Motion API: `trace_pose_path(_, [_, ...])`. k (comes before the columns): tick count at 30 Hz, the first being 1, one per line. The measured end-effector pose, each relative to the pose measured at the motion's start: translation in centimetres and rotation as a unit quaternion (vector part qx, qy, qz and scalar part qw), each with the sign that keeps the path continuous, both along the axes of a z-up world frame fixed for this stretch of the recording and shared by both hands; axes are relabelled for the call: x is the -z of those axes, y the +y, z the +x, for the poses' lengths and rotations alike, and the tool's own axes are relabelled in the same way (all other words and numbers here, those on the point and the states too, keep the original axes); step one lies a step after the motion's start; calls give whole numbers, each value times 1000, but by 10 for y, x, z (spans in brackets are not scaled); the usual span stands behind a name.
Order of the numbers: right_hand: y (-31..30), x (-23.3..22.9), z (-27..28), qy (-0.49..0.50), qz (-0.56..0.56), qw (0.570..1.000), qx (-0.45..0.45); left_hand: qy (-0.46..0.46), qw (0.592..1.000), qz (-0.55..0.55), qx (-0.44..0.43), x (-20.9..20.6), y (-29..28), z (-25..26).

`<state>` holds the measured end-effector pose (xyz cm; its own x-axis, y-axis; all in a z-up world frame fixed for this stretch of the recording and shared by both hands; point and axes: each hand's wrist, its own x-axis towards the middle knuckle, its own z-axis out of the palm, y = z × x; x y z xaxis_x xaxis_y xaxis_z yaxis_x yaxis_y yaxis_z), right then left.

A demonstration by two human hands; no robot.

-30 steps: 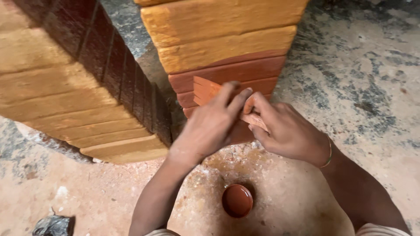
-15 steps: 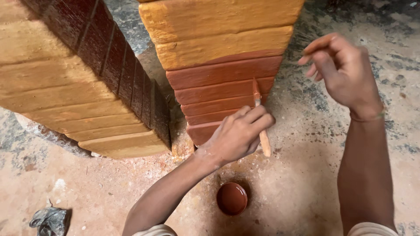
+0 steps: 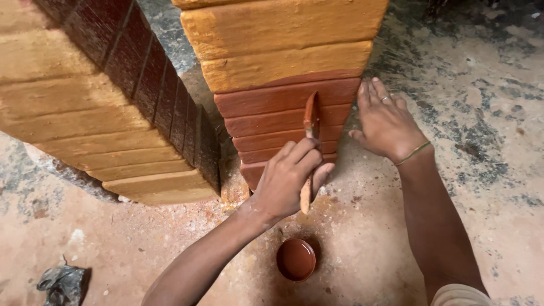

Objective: The person paints the lower section of a wooden pillar with reddish-brown paint using a brush. They repeatedly dip the brush into a small container and apply paint to the grooved surface, working from the bottom upward along the pillar's side.

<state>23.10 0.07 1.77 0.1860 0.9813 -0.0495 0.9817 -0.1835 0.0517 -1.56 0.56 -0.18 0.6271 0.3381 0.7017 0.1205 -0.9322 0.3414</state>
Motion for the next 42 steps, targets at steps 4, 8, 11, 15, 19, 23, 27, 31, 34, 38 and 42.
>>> trace_pose_path(4, [-3,-2,5,15,0,1000,-15,-33,998,-11,44,2,-4,10])
trace_pose_path(8, [0,-2,6,32,-19,999,-7,-56,996,-37,65,-1,-1,24])
trace_pose_path(11, [-1,-1,7,20,27,998,-48,-49,997,-40,38,0,9,23])
trace_pose_path(15, [-2,-3,8,20,-3,999,-40,-77,995,-66,-7,18,22,-8])
trace_pose_path(19, [-4,-2,1,35,-14,999,-11,-132,986,-34,-92,47,29,-68])
trace_pose_path(23, [-4,-4,-5,10,55,997,-45,-242,943,-81,-212,67,17,-123])
trace_pose_path(27, [-5,-3,-7,7,18,1000,-13,-221,946,-65,-227,77,16,-134])
trace_pose_path(31, [-1,1,-8,-16,14,1000,-15,-138,979,-37,-147,76,20,-98])
trace_pose_path(34, [2,5,-7,-32,17,999,-15,-82,992,-5,-94,65,12,-59])
trace_pose_path(38, [4,9,-7,-51,13,998,-21,1,999,-32,13,52,3,-16])
trace_pose_path(42, [4,9,-3,-66,3,997,-26,-14,994,-49,93,53,-1,-5])
